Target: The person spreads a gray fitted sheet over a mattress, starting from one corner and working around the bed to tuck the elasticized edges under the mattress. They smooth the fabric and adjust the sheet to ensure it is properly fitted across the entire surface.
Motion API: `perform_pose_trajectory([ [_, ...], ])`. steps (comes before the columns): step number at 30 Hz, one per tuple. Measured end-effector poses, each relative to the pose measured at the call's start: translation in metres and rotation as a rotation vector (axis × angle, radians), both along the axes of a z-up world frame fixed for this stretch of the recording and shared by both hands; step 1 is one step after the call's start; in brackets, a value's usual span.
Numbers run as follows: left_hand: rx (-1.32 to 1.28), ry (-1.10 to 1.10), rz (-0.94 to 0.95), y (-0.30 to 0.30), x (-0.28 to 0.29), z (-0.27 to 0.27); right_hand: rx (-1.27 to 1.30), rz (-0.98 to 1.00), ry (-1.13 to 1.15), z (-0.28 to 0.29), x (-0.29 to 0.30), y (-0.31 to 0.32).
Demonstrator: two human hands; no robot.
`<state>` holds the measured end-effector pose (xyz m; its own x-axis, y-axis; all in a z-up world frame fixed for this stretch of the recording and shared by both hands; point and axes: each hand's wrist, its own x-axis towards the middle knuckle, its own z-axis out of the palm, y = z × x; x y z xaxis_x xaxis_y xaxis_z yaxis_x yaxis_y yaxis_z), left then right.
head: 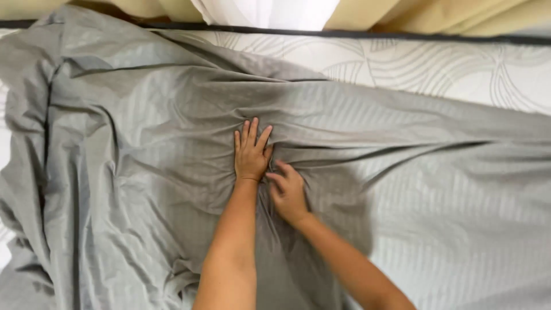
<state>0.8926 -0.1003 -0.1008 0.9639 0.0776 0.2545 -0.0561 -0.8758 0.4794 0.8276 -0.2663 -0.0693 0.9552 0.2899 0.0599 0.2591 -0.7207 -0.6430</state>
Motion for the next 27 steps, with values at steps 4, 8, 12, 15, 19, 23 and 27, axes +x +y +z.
perform_pose_trajectory([
  [4, -0.020, -0.001, -0.003, 0.000, -0.007, 0.000, 0.329, -0.153, -0.024, 0.000, 0.120, -0.155],
  [8, 0.031, -0.038, 0.016, -0.003, -0.004, 0.000, -0.149, -0.135, 0.127, 0.068, 0.219, -0.285],
  [12, 0.081, 0.021, 0.049, -0.010, 0.016, 0.046, -0.431, 0.027, 0.563, 0.064, 0.253, -0.335],
  [15, 0.189, 0.245, 0.039, -0.019, 0.041, 0.092, -0.584, 0.052, 0.877, 0.082, 0.272, -0.331],
  [19, 0.306, 0.682, 0.076, -0.053, 0.083, 0.142, -0.461, -0.087, 0.458, 0.068, 0.308, -0.343],
  [23, 0.194, 0.629, 0.191, -0.092, 0.127, 0.137, -0.098, -0.232, -0.312, 0.060, 0.344, -0.350],
  [27, 0.165, 0.563, 0.148, -0.125, 0.162, 0.118, 0.096, -0.338, -0.358, 0.008, 0.353, -0.355],
])
